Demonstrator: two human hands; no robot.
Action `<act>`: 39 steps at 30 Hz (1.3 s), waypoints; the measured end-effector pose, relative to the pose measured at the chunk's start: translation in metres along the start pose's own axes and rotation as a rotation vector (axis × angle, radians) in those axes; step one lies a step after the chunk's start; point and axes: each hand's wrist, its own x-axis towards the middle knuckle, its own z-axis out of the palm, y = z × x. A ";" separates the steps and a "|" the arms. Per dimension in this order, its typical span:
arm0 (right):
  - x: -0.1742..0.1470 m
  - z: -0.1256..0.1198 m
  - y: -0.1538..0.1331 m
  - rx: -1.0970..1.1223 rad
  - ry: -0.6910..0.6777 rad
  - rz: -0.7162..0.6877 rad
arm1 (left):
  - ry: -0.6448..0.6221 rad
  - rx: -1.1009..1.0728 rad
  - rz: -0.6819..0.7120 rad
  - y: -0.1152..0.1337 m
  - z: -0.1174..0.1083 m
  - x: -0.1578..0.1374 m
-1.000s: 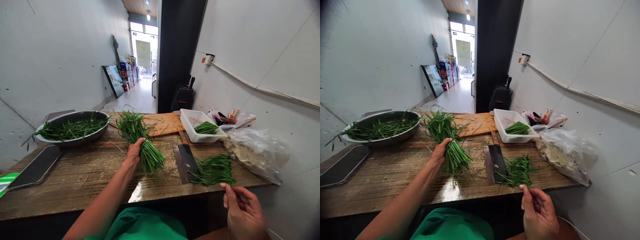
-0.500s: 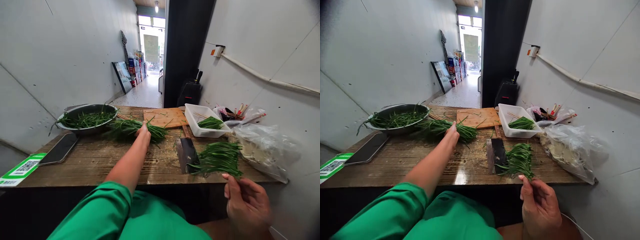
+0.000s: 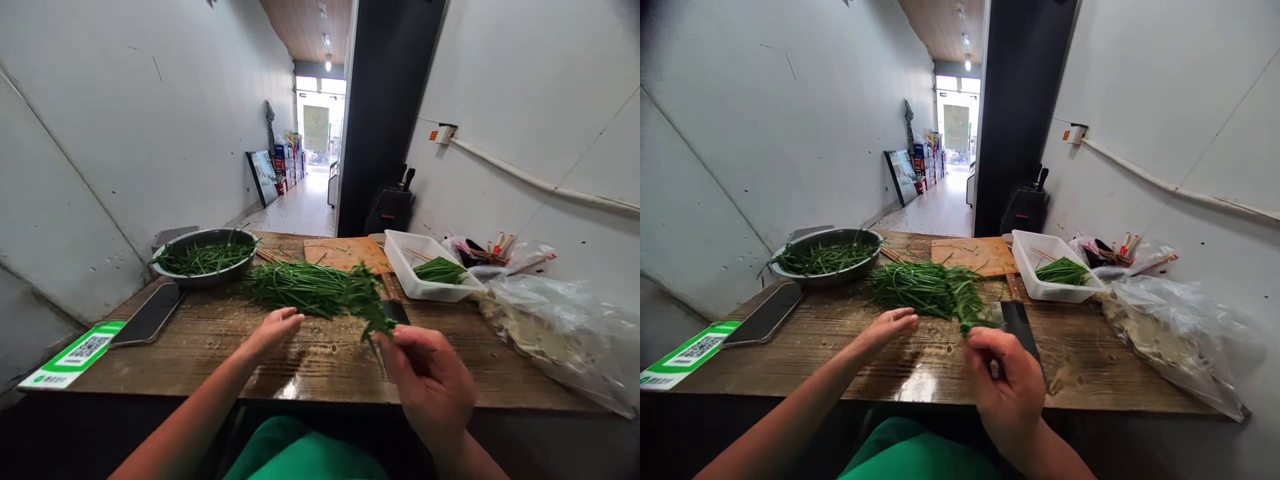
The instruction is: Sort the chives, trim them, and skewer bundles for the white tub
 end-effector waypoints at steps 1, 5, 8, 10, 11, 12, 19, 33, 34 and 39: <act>0.001 0.012 -0.007 0.051 -0.047 -0.022 | -0.002 0.050 0.016 0.001 -0.011 -0.011; -0.010 0.058 -0.024 0.258 -0.103 0.026 | 0.264 0.221 0.377 0.021 -0.057 -0.051; -0.040 0.085 -0.003 0.241 -0.082 0.144 | 0.384 0.349 0.475 0.022 -0.089 -0.063; -0.067 0.094 0.026 0.115 -0.087 0.216 | 0.369 0.475 0.425 0.005 -0.102 -0.056; -0.080 0.095 0.042 0.029 -0.094 0.239 | 0.342 0.547 0.406 -0.006 -0.106 -0.049; -0.092 0.095 0.057 -0.067 -0.118 0.251 | 0.308 0.617 0.407 -0.018 -0.108 -0.042; -0.108 0.070 0.099 -0.665 -0.300 0.183 | -0.119 1.005 0.859 -0.012 -0.072 0.016; -0.085 0.056 0.104 -1.041 -0.610 0.166 | -0.228 1.133 0.928 -0.011 0.037 0.126; -0.083 0.057 0.106 -1.046 -0.603 0.168 | -0.206 1.127 0.912 -0.010 0.040 0.129; -0.084 0.054 0.112 -0.948 -0.539 0.182 | -0.238 1.115 0.924 0.007 0.036 0.118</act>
